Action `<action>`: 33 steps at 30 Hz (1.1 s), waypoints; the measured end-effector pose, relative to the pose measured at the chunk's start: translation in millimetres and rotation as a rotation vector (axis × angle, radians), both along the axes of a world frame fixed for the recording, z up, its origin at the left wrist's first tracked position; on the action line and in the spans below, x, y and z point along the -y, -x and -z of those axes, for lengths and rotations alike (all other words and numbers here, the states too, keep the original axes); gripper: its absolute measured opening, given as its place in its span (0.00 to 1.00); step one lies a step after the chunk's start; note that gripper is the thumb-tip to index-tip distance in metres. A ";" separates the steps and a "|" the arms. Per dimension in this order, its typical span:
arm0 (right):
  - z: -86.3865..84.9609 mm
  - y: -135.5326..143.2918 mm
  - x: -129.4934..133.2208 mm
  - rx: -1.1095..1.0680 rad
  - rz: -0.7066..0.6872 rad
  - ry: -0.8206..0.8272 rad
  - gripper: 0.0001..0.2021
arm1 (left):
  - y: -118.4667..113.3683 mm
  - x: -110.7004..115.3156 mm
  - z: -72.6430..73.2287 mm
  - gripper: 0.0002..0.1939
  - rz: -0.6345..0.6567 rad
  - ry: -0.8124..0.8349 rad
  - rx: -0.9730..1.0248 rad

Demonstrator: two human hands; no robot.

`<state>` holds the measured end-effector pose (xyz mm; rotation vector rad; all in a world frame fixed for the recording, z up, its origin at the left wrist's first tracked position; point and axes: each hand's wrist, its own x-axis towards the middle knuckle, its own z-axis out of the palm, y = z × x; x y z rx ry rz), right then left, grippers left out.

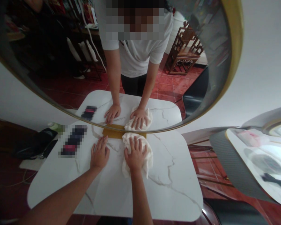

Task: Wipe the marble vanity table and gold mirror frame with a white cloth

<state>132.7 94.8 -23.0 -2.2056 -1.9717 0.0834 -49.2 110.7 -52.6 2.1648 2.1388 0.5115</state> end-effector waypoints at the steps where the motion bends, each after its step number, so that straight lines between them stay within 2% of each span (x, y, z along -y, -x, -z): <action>1: 0.2 7.9 -1.9 -0.017 -0.027 -0.008 0.29 | 0.1 0.0 -0.1 0.30 0.001 0.002 -0.005; 7: 0.6 49.3 -16.0 -0.114 -0.161 -0.041 0.28 | 0.6 0.0 1.9 0.29 0.007 0.022 -0.016; 12: -0.6 53.4 -18.8 -0.133 -0.217 -0.034 0.28 | 1.6 0.1 3.6 0.29 0.011 0.033 -0.007; 16: -0.3 36.1 -14.0 -0.111 -0.178 -0.040 0.29 | 0.8 0.1 1.3 0.30 0.005 0.022 -0.003; 26: -0.8 -44.1 9.7 0.022 0.085 -0.008 0.27 | -1.8 -0.3 0.8 0.30 -0.010 0.011 0.007; 33: -0.3 -52.9 6.0 0.033 0.160 -0.010 0.27 | -2.6 0.2 0.3 0.30 -0.001 0.007 0.013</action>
